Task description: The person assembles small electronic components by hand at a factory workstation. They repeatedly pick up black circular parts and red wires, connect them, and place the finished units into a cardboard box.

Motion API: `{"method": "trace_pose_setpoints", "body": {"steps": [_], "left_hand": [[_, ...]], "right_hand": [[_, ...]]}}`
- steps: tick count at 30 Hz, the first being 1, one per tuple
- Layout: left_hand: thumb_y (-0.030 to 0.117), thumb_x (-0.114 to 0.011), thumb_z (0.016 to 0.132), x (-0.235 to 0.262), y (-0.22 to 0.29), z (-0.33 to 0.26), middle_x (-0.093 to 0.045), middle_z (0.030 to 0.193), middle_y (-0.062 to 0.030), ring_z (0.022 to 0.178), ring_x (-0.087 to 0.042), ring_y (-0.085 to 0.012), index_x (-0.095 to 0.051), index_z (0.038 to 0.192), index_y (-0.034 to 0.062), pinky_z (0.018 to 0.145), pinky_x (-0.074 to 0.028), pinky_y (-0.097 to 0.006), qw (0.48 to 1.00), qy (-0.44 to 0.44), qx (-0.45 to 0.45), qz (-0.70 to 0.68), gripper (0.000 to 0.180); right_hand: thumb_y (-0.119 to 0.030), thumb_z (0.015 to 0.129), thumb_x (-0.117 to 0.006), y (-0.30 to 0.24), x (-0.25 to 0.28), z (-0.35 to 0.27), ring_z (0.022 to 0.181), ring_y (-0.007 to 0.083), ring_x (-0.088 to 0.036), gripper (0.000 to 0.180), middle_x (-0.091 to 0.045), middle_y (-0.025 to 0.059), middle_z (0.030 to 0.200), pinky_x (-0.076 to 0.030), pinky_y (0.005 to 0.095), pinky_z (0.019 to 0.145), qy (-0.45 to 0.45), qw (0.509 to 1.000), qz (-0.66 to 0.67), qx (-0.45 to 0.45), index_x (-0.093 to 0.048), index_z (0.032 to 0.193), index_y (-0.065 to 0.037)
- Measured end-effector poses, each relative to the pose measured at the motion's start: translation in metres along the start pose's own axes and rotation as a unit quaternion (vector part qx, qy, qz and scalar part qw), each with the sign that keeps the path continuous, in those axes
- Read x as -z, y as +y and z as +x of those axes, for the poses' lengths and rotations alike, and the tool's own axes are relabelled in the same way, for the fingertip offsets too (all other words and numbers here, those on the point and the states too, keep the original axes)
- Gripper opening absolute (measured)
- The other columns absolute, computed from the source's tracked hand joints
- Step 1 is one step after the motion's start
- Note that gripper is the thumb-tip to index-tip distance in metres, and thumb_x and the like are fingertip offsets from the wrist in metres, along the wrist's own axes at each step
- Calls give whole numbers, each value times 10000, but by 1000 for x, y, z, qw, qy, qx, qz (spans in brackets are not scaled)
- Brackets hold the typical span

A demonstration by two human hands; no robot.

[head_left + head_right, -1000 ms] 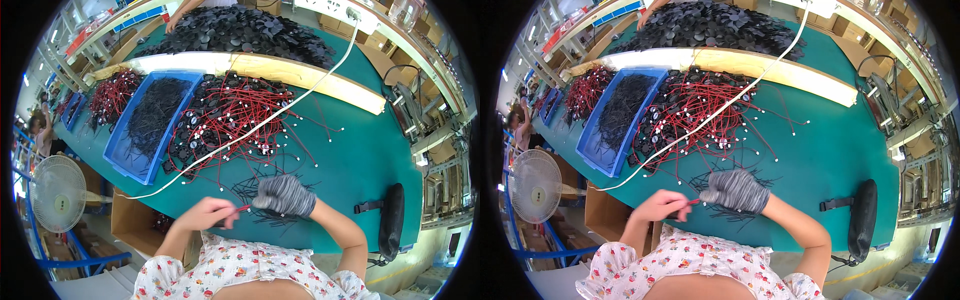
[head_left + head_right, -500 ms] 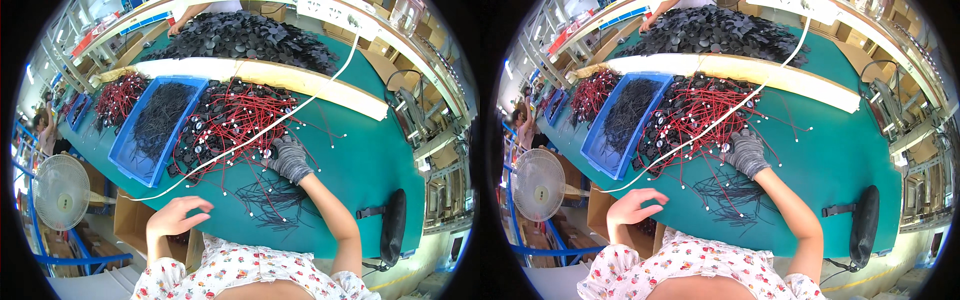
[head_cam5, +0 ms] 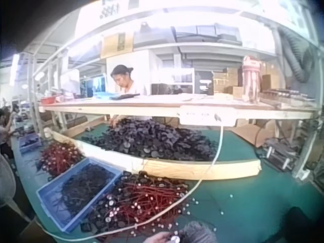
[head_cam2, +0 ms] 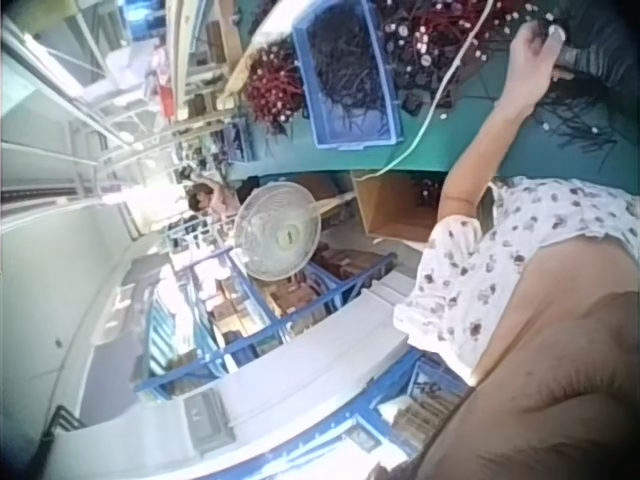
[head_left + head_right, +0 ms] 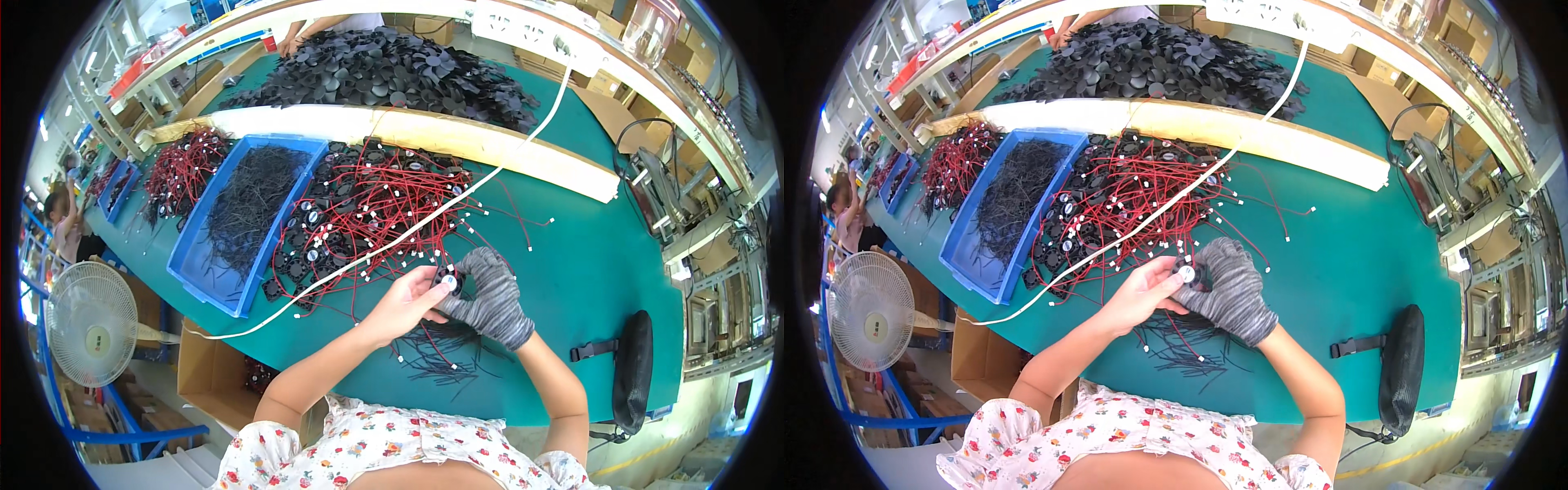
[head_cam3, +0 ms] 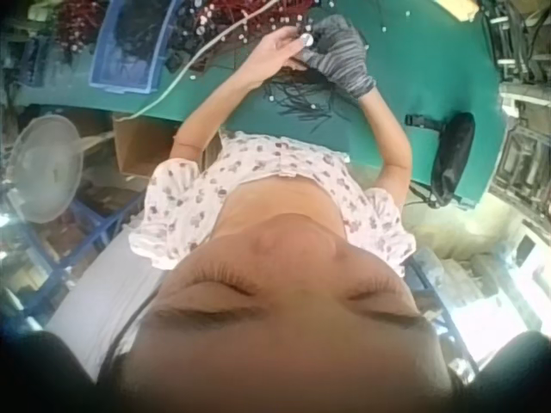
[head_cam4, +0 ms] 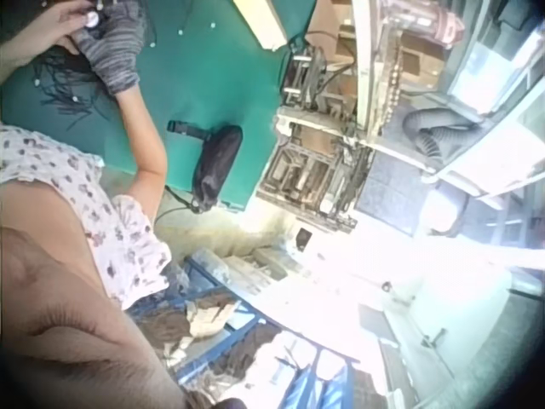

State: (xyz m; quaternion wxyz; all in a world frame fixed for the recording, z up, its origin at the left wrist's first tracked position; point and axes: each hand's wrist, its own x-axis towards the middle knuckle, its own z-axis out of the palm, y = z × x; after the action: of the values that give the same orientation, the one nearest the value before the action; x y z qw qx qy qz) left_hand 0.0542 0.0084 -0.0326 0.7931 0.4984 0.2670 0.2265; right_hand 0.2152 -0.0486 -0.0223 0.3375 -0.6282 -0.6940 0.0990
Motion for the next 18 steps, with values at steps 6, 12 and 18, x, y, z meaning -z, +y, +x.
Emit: {"method": "trace_pose_setpoints", "body": {"steps": [6, 12, 18], "left_hand": [[96, -460, 894, -4, 25, -21, -603, 853, -95, 708, -575, -100, -468, 1061, -14, 547, -472, -217, 984, -128, 15, 121, 200], [181, -401, 923, -2, 58, -31, -600, 791, -103, 510, -464, -58, -504, 1015, 3, 441, -381, -182, 979, -162, 31, 118, 225], [249, -387, 938, -2, 50, -26, -569, 632, -65, 400, -411, -55, -487, 916, 26, 370, -326, -180, 989, -74, 3, 129, 246]], "right_hand": [[-165, 752, -629, -14, 43, -6, 882, 257, -532, 379, -519, 134, 1041, -449, 335, 775, -14, 976, 215, 21, -523, 1099, -54], [-54, 833, -524, -16, 54, 3, 824, 215, -572, 210, -572, 112, 955, -460, 304, 756, -155, 945, 270, 105, -552, 1040, -32], [-71, 834, -551, -26, 51, 2, 713, 130, -547, 62, -555, 32, 737, -466, 275, 657, -252, 883, 365, -154, -542, 868, -20]]}}
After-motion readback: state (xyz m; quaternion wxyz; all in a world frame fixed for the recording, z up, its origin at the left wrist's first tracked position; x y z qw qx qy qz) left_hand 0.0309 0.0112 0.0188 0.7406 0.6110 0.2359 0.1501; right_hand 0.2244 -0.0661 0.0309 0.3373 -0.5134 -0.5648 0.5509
